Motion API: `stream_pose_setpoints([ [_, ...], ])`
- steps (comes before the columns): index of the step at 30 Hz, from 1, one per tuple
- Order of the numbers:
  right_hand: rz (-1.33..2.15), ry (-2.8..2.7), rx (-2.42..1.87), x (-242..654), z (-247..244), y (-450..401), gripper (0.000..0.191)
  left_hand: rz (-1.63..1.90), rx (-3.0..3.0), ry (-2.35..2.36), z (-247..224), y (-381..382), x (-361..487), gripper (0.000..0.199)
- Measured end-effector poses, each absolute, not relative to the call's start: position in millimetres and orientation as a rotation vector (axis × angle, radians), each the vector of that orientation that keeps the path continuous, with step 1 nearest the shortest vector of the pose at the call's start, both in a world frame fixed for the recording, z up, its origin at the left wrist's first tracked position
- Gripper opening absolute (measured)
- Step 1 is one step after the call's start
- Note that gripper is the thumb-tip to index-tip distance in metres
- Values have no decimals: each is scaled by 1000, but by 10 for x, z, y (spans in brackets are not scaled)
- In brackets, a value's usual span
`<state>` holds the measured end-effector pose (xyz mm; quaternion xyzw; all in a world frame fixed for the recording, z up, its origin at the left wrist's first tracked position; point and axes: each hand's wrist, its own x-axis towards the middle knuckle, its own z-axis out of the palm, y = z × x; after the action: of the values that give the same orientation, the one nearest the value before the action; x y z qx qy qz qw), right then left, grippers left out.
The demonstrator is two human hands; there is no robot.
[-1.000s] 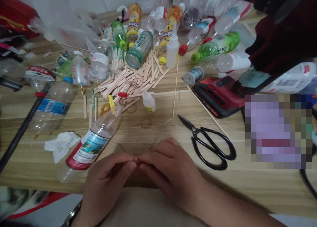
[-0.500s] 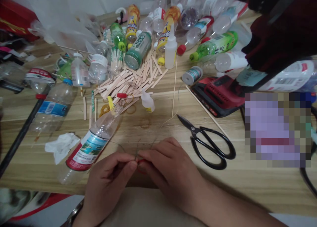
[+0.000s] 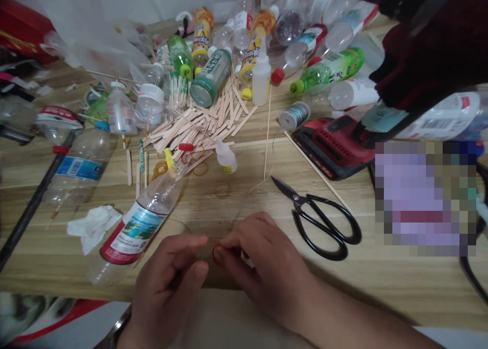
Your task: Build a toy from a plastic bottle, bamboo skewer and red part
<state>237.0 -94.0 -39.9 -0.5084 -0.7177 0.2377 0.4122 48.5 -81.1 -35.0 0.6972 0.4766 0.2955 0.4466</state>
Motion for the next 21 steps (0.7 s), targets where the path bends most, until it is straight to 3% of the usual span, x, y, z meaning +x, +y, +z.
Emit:
stream_pose_setpoints([
  [15,637,-1749,-1276,2370,-423,-952,17,446,1474,1194,-270,-664,558,21],
  [21,856,-1710,-1297,2387,-446,-932,23,424,1295,1189,-234,-578,610,21],
])
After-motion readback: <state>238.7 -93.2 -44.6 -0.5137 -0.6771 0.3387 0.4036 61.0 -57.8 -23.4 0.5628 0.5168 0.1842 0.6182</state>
